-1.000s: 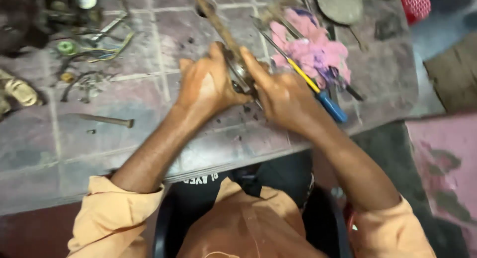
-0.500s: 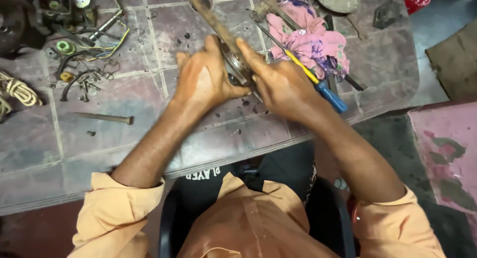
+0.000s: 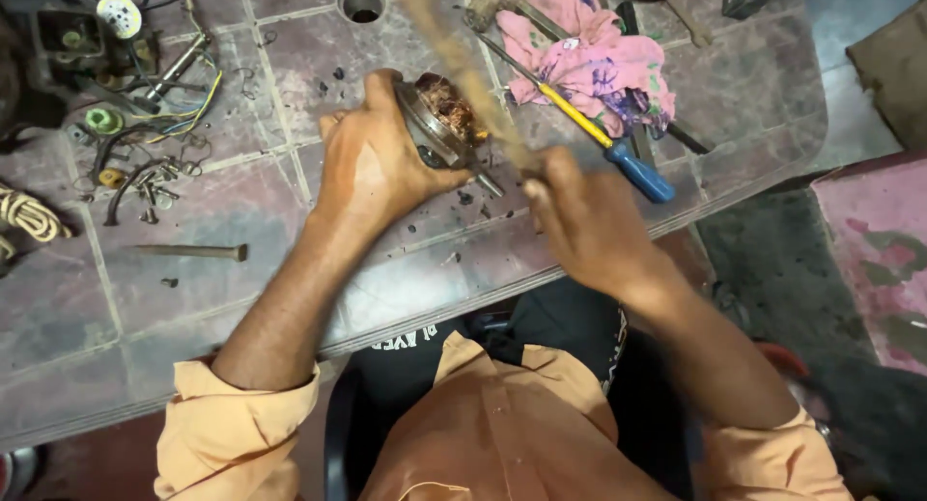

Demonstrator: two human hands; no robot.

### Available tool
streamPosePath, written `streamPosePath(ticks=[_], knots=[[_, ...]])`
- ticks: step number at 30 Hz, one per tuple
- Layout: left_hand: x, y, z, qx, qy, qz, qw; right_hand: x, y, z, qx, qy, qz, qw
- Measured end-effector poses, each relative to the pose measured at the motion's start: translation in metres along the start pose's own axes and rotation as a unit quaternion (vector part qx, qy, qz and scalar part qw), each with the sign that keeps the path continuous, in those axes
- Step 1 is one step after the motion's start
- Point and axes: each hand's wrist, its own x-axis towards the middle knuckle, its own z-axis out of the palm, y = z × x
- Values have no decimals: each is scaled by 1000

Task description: Using various tools to disassemble and repair a small electric motor on a workbench.

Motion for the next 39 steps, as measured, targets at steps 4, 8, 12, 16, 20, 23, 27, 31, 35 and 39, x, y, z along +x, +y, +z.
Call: streamPosePath(ticks=[4, 8, 12, 16, 20, 23, 27, 31, 35, 39], knots=[[1, -1, 2, 6, 15, 14, 1000, 9, 6, 15, -165, -11, 26, 986], [0, -5, 6, 18, 18, 13, 1000, 19, 5, 23, -183, -25, 38, 982], [0, -4, 4, 7, 15, 12, 1000, 26, 3, 28, -170, -31, 35, 984], [1, -4, 3, -24, 3, 8, 1000, 35, -2, 30, -201, -16, 17, 979], [1, 1, 5, 29, 16, -1, 999, 39, -2, 29, -203, -9, -22, 979], [5, 2, 0, 40, -43, -46, 997, 28, 7, 32, -210, 18, -60, 976], [3, 2, 3, 42, -23, -29, 998, -26, 5, 11, -216, -105, 59, 969], [5, -2, -5, 3, -4, 25, 1000, -21, 6, 0, -228, -127, 56, 964], [8, -7, 5, 10, -66, -20, 998, 51, 2, 18, -180, 5, -103, 978], [6, -2, -2, 32, -6, -22, 999, 33, 20, 29, -161, -42, -55, 984]])
